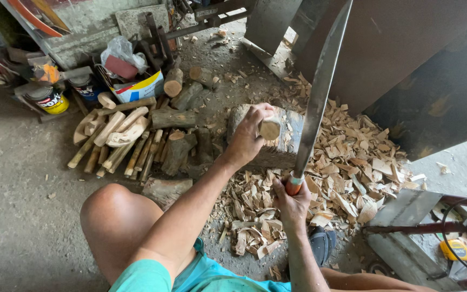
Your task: The person carves a small piece of wood using a knife, repeatedly shaving off thin layers to shape it. The person holds the wood in the left hand and the knife in the right, working over a wooden block on the floor.
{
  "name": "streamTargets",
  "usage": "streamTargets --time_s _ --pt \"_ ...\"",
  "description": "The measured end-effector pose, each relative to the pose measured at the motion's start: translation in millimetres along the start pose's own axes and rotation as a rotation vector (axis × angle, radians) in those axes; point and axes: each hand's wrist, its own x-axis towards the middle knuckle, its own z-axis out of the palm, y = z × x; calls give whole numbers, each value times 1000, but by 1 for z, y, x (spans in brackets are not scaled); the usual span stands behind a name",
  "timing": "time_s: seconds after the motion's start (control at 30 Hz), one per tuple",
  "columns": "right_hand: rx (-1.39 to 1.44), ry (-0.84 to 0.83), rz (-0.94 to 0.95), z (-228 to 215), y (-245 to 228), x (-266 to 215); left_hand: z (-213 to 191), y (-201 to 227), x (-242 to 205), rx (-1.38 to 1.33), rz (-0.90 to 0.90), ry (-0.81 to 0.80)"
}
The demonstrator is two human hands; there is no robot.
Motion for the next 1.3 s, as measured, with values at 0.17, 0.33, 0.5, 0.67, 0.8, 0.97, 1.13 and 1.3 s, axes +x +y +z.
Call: streamTargets --time_s 0.17,0.33,0.5,0.67,0.8,0.97,1.13,1.3 --pt "-73 1 63 5 -1 1 13 -37 -6 26 -17 17" --pt "-120 16 170 4 5 2 11 -32 -10 113 -15 47" --pt "-130 21 229 1 23 11 -1 -8 -3 261 -8 128" --pt "-263 2 294 0 44 14 17 -16 -24 266 -405 44" --pt "-307 4 422 1 46 10 19 -41 -43 -221 -377 78" --pt "-322 -19 370 -2 41 9 -1 -51 -61 -1100 -902 35" --pt "-427 -23 451 -9 36 5 15 -45 -50 -1078 -1103 -30" --pt "-504 6 317 -25 51 12 13 -39 -43 -912 -965 -27"
